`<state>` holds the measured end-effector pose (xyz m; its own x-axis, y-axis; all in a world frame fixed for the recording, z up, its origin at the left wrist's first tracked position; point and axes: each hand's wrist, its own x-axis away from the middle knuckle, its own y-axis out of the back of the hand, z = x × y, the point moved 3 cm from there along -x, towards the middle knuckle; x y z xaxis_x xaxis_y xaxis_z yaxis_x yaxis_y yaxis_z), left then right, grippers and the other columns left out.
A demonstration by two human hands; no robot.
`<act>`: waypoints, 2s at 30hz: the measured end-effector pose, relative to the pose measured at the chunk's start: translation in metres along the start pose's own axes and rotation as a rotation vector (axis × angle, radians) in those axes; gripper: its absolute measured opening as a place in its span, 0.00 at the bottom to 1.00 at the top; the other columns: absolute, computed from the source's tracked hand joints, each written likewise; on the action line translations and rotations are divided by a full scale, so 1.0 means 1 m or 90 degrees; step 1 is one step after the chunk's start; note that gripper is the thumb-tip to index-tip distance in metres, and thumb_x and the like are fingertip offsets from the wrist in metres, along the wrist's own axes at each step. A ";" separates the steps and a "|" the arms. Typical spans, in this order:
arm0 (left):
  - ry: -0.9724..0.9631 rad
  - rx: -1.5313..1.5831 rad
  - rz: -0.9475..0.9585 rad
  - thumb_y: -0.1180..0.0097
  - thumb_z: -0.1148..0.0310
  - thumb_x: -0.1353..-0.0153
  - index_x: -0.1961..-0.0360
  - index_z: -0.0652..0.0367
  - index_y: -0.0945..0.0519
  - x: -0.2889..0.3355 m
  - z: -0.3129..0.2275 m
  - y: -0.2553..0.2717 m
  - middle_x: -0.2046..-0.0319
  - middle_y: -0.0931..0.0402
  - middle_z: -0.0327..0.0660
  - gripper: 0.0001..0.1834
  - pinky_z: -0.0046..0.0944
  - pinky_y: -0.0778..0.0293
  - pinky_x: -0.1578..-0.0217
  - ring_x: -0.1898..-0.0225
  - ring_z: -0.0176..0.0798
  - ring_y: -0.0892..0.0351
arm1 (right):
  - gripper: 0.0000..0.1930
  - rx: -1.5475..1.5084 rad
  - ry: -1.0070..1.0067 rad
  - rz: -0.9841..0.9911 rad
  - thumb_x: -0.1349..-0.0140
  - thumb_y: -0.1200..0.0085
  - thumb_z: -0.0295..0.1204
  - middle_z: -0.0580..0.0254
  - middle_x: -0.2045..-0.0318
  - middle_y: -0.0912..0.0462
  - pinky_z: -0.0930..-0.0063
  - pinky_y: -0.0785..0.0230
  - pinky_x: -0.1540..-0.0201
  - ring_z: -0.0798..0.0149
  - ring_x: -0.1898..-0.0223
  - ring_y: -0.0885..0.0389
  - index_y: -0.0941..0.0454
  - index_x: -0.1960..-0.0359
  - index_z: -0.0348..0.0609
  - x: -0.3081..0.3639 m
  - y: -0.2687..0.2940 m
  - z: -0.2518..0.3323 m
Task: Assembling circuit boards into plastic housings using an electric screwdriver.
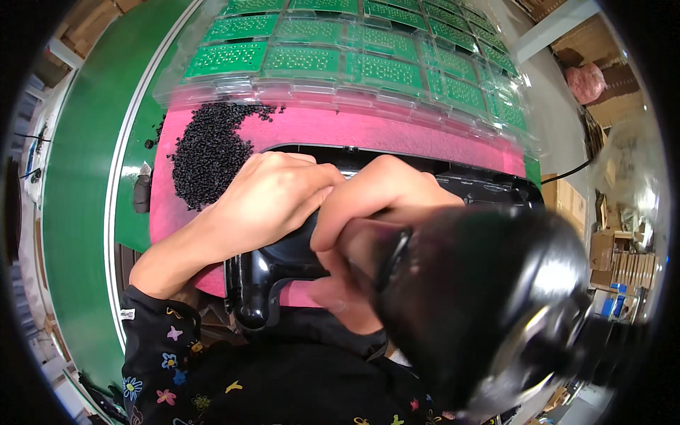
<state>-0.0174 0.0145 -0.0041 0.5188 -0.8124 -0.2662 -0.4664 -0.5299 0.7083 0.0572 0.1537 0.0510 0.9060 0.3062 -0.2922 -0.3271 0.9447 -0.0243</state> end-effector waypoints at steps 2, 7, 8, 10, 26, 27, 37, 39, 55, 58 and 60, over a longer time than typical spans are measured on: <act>0.025 -0.003 0.031 0.43 0.70 0.40 0.68 0.61 0.21 -0.001 -0.001 -0.002 0.76 0.22 0.47 0.05 0.49 0.26 0.72 0.71 0.54 0.20 | 0.22 -0.008 -0.039 -0.048 0.46 0.28 0.35 0.71 0.84 0.30 0.75 0.42 0.80 0.73 0.86 0.34 0.33 0.62 0.43 0.006 0.003 0.000; 0.041 -0.029 0.058 0.44 0.66 0.37 0.72 0.61 0.26 -0.004 -0.004 -0.007 0.79 0.26 0.47 0.10 0.51 0.28 0.74 0.72 0.54 0.21 | 0.21 -0.156 -0.003 -0.111 0.45 0.31 0.34 0.71 0.81 0.28 0.75 0.37 0.78 0.71 0.83 0.29 0.34 0.60 0.46 0.008 0.010 0.000; 0.031 -0.015 0.043 0.44 0.66 0.37 0.71 0.61 0.26 -0.005 -0.006 -0.007 0.78 0.26 0.47 0.10 0.51 0.28 0.74 0.72 0.54 0.21 | 0.21 -0.174 0.037 -0.111 0.45 0.32 0.34 0.71 0.81 0.28 0.75 0.37 0.78 0.71 0.84 0.30 0.34 0.60 0.46 0.008 0.012 -0.001; 0.019 -0.010 0.029 0.44 0.67 0.37 0.70 0.61 0.26 -0.005 -0.005 -0.007 0.76 0.25 0.46 0.10 0.50 0.28 0.73 0.70 0.54 0.21 | 0.20 -0.208 0.051 -0.081 0.46 0.32 0.27 0.68 0.80 0.28 0.76 0.38 0.75 0.72 0.81 0.31 0.33 0.59 0.42 0.008 0.013 -0.002; -0.004 -0.022 0.156 0.38 0.65 0.43 0.69 0.61 0.22 -0.006 -0.005 -0.005 0.72 0.22 0.44 0.10 0.47 0.25 0.67 0.66 0.50 0.20 | 0.20 -0.142 0.183 -0.109 0.41 0.35 0.42 0.75 0.80 0.26 0.80 0.33 0.78 0.75 0.83 0.26 0.33 0.61 0.47 0.015 0.023 0.007; -0.041 -0.029 0.173 0.37 0.66 0.44 0.69 0.61 0.22 -0.007 -0.007 -0.006 0.73 0.22 0.43 0.10 0.46 0.25 0.68 0.66 0.48 0.20 | 0.17 -0.128 0.224 -0.121 0.38 0.39 0.42 0.76 0.80 0.26 0.81 0.34 0.78 0.77 0.83 0.27 0.34 0.60 0.48 0.015 0.028 0.010; -0.156 0.024 0.046 0.33 0.72 0.51 0.69 0.62 0.23 -0.007 -0.014 -0.007 0.74 0.25 0.42 0.11 0.44 0.26 0.72 0.71 0.47 0.23 | 0.17 -0.244 0.288 -0.216 0.36 0.41 0.40 0.73 0.78 0.28 0.77 0.35 0.69 0.76 0.81 0.29 0.36 0.60 0.48 0.023 0.034 0.016; -0.166 0.031 0.036 0.33 0.72 0.51 0.69 0.62 0.24 -0.007 -0.014 -0.010 0.74 0.25 0.42 0.11 0.43 0.26 0.73 0.72 0.47 0.23 | 0.17 -0.253 0.299 -0.225 0.36 0.41 0.40 0.73 0.78 0.28 0.77 0.35 0.69 0.75 0.81 0.29 0.36 0.60 0.48 0.025 0.036 0.017; -0.034 0.017 0.114 0.25 0.62 0.61 0.48 0.60 0.28 -0.012 -0.014 -0.008 0.57 0.22 0.45 0.37 0.43 0.24 0.59 0.59 0.51 0.22 | 0.20 -0.056 0.158 -0.209 0.44 0.36 0.41 0.75 0.82 0.28 0.81 0.36 0.81 0.77 0.87 0.31 0.35 0.63 0.47 0.039 0.065 0.034; 0.001 -0.001 0.154 0.26 0.64 0.59 0.49 0.59 0.28 -0.009 -0.013 -0.009 0.53 0.24 0.46 0.35 0.46 0.25 0.54 0.53 0.54 0.24 | 0.20 -0.019 0.055 -0.295 0.44 0.37 0.41 0.74 0.83 0.28 0.80 0.40 0.83 0.75 0.88 0.34 0.35 0.63 0.46 0.048 0.072 0.025; -0.003 -0.018 0.177 0.27 0.64 0.57 0.49 0.59 0.27 -0.011 -0.012 -0.011 0.53 0.25 0.45 0.33 0.46 0.25 0.53 0.52 0.53 0.24 | 0.20 -0.032 0.037 -0.297 0.45 0.36 0.42 0.73 0.83 0.28 0.80 0.39 0.83 0.75 0.88 0.33 0.34 0.63 0.46 0.050 0.078 0.022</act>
<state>-0.0089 0.0320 -0.0013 0.3699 -0.9270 -0.0623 -0.5699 -0.2794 0.7727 0.0830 0.2455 0.0558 0.9430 -0.1586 -0.2927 0.0978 0.9724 -0.2117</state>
